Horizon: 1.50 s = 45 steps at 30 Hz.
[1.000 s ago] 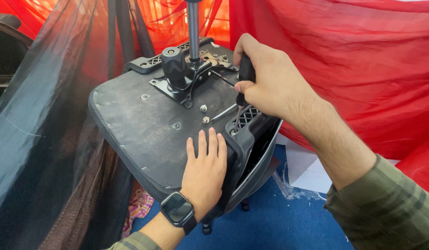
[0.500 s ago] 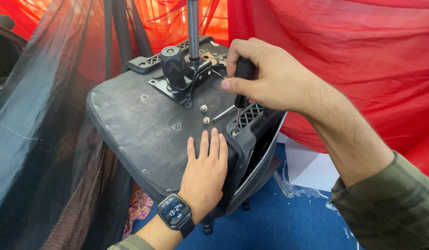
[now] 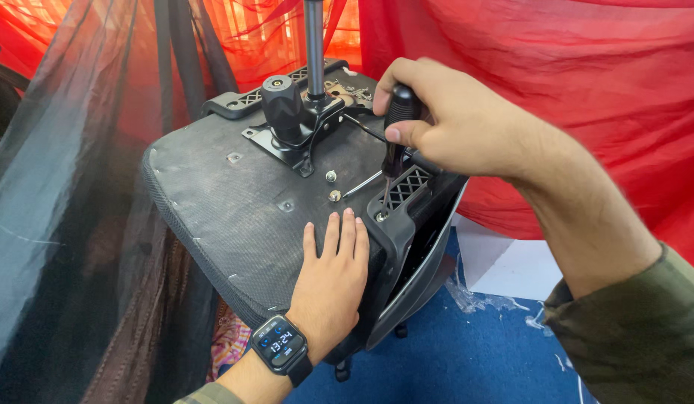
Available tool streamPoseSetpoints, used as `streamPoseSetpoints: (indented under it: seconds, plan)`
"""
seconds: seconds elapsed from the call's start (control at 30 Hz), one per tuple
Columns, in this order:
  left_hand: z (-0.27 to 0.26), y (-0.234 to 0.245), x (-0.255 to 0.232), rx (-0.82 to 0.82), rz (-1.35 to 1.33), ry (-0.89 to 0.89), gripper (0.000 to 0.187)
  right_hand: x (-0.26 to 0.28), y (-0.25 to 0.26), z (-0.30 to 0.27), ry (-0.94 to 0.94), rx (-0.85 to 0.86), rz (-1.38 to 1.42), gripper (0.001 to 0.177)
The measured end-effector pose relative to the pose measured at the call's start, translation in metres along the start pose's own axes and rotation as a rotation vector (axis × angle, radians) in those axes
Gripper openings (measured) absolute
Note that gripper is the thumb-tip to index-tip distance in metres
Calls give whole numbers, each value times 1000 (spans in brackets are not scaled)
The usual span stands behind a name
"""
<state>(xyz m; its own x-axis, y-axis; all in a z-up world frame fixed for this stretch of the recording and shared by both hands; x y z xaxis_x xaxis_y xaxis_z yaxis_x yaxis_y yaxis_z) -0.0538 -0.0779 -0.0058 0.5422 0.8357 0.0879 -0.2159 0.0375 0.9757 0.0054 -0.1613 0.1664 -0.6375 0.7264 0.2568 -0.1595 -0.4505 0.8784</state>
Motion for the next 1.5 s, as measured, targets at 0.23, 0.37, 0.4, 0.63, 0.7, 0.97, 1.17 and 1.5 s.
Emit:
streamPoseSetpoints:
  seconds: [0.23,0.37,0.4,0.63,0.7,0.97,1.17,1.5]
  plan:
    - [-3,1,14,-9,-24,-45,115,-11,-10,-4,-160,83,-46,48]
    - [-6,0,21,-16,-21,-72,112,-16,-6,-3,-328,-30,-237,38]
    - [-7,0,22,-22,-21,-80,111,-18,-6,-4,-382,-29,-223,33]
    - [-9,-4,29,13,-17,-102,116,4,-12,-1,-263,36,-48,40]
    - [-9,-6,30,29,-23,-95,119,11,-10,1,-247,-45,-171,63]
    - [-7,-1,30,-13,-25,-81,116,4,-16,11,-194,101,54,28]
    - [-4,-5,29,52,-16,-64,120,17,-9,13,24,14,-7,24]
    - [0,-3,28,8,-22,-93,121,11,-2,10,-83,-180,-221,26]
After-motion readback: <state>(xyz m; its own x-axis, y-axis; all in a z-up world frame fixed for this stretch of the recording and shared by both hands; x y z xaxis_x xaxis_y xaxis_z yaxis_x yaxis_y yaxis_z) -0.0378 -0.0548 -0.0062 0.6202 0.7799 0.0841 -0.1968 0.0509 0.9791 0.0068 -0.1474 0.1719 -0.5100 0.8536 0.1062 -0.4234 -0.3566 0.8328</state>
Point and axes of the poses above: each hand's wrist, its own z-axis towards the middle knuckle, its own y-axis out of the back of the hand, x = y × z, the point moved 9 cm from there along z, towards the middle knuckle, and after that the axes turned 4 degrees about -z, right-handed, at the moved point
